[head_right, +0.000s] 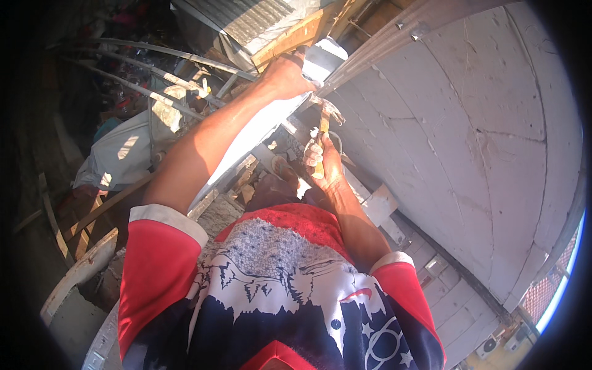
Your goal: The person positions a white plasterboard strip against a wall, secures it with a hammer, and applies cement paste to the joints using a trowel. The person works on a scaffolding platform in an outdoor construction area.
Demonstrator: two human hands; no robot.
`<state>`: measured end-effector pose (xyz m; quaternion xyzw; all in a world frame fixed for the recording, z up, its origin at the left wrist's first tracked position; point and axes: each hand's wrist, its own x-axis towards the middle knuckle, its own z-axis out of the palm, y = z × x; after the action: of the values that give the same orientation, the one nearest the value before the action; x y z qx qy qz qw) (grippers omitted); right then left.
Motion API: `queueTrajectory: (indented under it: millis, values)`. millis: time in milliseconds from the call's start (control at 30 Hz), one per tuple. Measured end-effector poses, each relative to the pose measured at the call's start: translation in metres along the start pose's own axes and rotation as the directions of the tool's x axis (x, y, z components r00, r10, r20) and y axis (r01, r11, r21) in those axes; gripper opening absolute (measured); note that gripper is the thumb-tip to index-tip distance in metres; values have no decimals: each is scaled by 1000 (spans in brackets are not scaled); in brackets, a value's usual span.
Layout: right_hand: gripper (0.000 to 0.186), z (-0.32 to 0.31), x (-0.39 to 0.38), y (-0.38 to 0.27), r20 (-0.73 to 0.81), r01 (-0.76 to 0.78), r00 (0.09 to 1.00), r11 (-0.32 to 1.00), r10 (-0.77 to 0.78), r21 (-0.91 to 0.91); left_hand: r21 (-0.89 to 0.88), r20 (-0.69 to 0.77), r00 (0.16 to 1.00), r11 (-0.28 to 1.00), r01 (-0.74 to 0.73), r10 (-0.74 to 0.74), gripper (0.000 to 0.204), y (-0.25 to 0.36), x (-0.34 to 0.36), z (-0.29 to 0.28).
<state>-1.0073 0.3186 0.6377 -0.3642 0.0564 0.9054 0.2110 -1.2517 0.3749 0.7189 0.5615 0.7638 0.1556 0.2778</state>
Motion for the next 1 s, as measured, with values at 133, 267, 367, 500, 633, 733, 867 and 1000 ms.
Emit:
queueTrajectory:
  millis: [133,267,367,500,633,733,867,1000]
  values:
    - [27,8,4,7,-44,6,999,1000,-7,-21,58,-48,998,998,-40,42,109,-3,5,9]
    - [28,-7,-1,-4,0,0,1000,996,0,-88,44,-58,997,998,-43,45,108,-7,5,11]
    - [26,-5,-4,-8,-16,5,1000,987,-7,-158,45,-38,999,999,-16,18,107,-7,5,12]
    - [26,-12,-12,-8,-78,2,997,973,-20,-231,52,-14,999,997,52,-51,107,4,-8,-5]
    - [28,-25,-30,-10,-151,-20,988,926,-41,-376,-43,-352,931,993,-113,91,91,20,-61,-10]
    - [26,-56,-32,-14,-210,-64,978,925,-18,-374,-153,-534,814,920,-362,231,71,51,-99,38]
    - [46,-88,-43,-11,-201,13,969,847,-142,-532,-157,-494,823,902,-403,281,53,66,-112,84]
    - [34,-115,-41,-27,-222,-187,966,948,130,-259,-61,-555,820,977,-205,138,46,51,-79,62]
